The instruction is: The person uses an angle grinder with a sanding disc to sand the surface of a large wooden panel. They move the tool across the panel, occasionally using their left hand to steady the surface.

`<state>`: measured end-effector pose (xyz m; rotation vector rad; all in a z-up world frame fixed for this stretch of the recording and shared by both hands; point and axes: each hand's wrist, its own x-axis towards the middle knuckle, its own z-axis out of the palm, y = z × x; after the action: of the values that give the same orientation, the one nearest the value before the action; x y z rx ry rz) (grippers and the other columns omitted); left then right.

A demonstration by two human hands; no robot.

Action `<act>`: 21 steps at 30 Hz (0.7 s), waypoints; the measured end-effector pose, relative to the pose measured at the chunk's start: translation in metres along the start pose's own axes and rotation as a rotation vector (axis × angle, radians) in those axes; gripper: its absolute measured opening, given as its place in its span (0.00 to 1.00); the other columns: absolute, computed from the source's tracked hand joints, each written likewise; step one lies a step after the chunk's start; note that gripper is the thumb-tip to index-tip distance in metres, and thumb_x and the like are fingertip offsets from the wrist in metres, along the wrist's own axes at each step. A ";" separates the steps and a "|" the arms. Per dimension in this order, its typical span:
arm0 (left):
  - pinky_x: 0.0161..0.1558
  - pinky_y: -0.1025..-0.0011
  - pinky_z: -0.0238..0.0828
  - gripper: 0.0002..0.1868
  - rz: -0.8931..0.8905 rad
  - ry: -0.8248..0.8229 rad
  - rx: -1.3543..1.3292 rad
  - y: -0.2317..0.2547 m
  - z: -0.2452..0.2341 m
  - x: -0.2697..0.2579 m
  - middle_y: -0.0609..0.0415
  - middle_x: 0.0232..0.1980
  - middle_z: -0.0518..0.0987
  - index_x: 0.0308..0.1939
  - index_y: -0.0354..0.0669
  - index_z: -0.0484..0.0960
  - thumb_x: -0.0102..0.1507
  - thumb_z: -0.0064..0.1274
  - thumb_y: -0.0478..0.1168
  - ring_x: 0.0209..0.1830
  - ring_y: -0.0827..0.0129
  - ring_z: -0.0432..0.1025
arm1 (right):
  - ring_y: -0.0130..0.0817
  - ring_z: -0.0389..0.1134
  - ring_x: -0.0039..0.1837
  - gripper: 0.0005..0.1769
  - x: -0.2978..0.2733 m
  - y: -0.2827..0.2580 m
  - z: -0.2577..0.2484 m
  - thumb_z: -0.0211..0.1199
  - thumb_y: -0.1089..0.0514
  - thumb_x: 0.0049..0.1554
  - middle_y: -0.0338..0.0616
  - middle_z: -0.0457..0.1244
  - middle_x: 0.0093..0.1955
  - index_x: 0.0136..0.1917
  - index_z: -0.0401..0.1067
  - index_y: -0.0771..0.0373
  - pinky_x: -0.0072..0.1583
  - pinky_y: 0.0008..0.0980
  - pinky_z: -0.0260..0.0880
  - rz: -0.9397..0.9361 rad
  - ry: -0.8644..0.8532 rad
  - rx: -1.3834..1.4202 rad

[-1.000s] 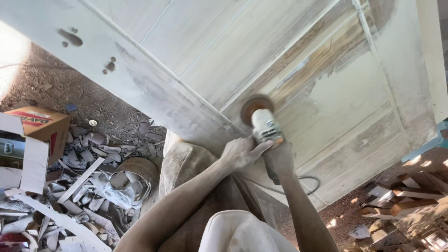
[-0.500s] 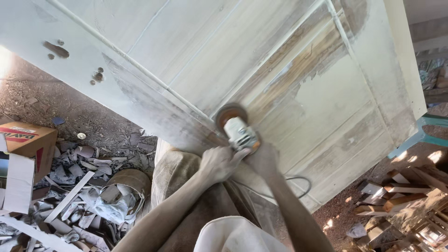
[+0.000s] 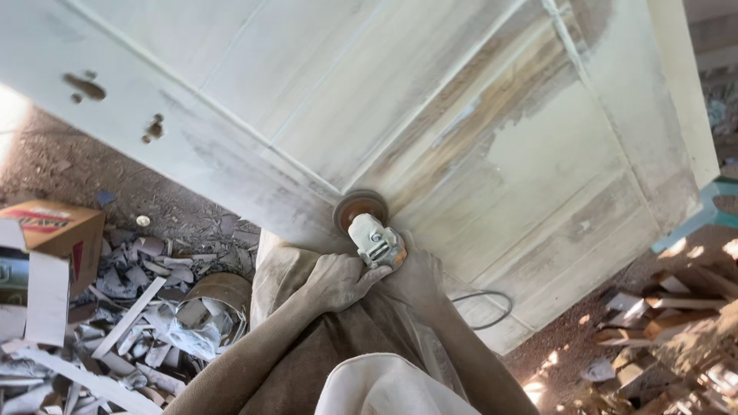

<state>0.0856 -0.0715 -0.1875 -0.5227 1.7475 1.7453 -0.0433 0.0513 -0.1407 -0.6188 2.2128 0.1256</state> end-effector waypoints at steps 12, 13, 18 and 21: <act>0.34 0.53 0.71 0.47 0.111 0.082 0.026 0.118 -0.066 0.133 0.46 0.21 0.78 0.17 0.38 0.80 0.63 0.34 0.77 0.27 0.54 0.77 | 0.56 0.74 0.50 0.35 0.097 0.047 -0.127 0.77 0.39 0.41 0.56 0.71 0.44 0.58 0.75 0.56 0.53 0.51 0.73 0.217 0.279 0.020; 0.34 0.53 0.70 0.48 0.094 0.055 0.043 0.130 -0.071 0.142 0.47 0.21 0.78 0.17 0.38 0.80 0.63 0.33 0.78 0.27 0.55 0.77 | 0.56 0.73 0.50 0.35 0.105 0.050 -0.140 0.77 0.40 0.41 0.57 0.71 0.44 0.59 0.74 0.55 0.52 0.51 0.73 0.218 0.274 0.006; 0.32 0.56 0.71 0.48 0.145 0.091 0.003 0.179 -0.081 0.192 0.51 0.19 0.78 0.16 0.42 0.81 0.62 0.29 0.79 0.24 0.60 0.76 | 0.55 0.74 0.51 0.32 0.147 0.078 -0.201 0.75 0.42 0.44 0.56 0.71 0.46 0.57 0.73 0.58 0.52 0.49 0.74 0.179 0.262 -0.045; 0.32 0.57 0.71 0.47 0.172 0.136 -0.032 0.201 -0.084 0.220 0.52 0.18 0.78 0.16 0.44 0.81 0.61 0.29 0.80 0.23 0.61 0.77 | 0.55 0.75 0.51 0.31 0.171 0.097 -0.229 0.75 0.43 0.46 0.57 0.71 0.46 0.58 0.73 0.59 0.52 0.49 0.74 0.215 0.235 -0.138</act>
<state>-0.2212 -0.1130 -0.1872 -0.5291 1.9107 1.8973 -0.3408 0.0038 -0.1269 -0.4878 2.5116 0.3337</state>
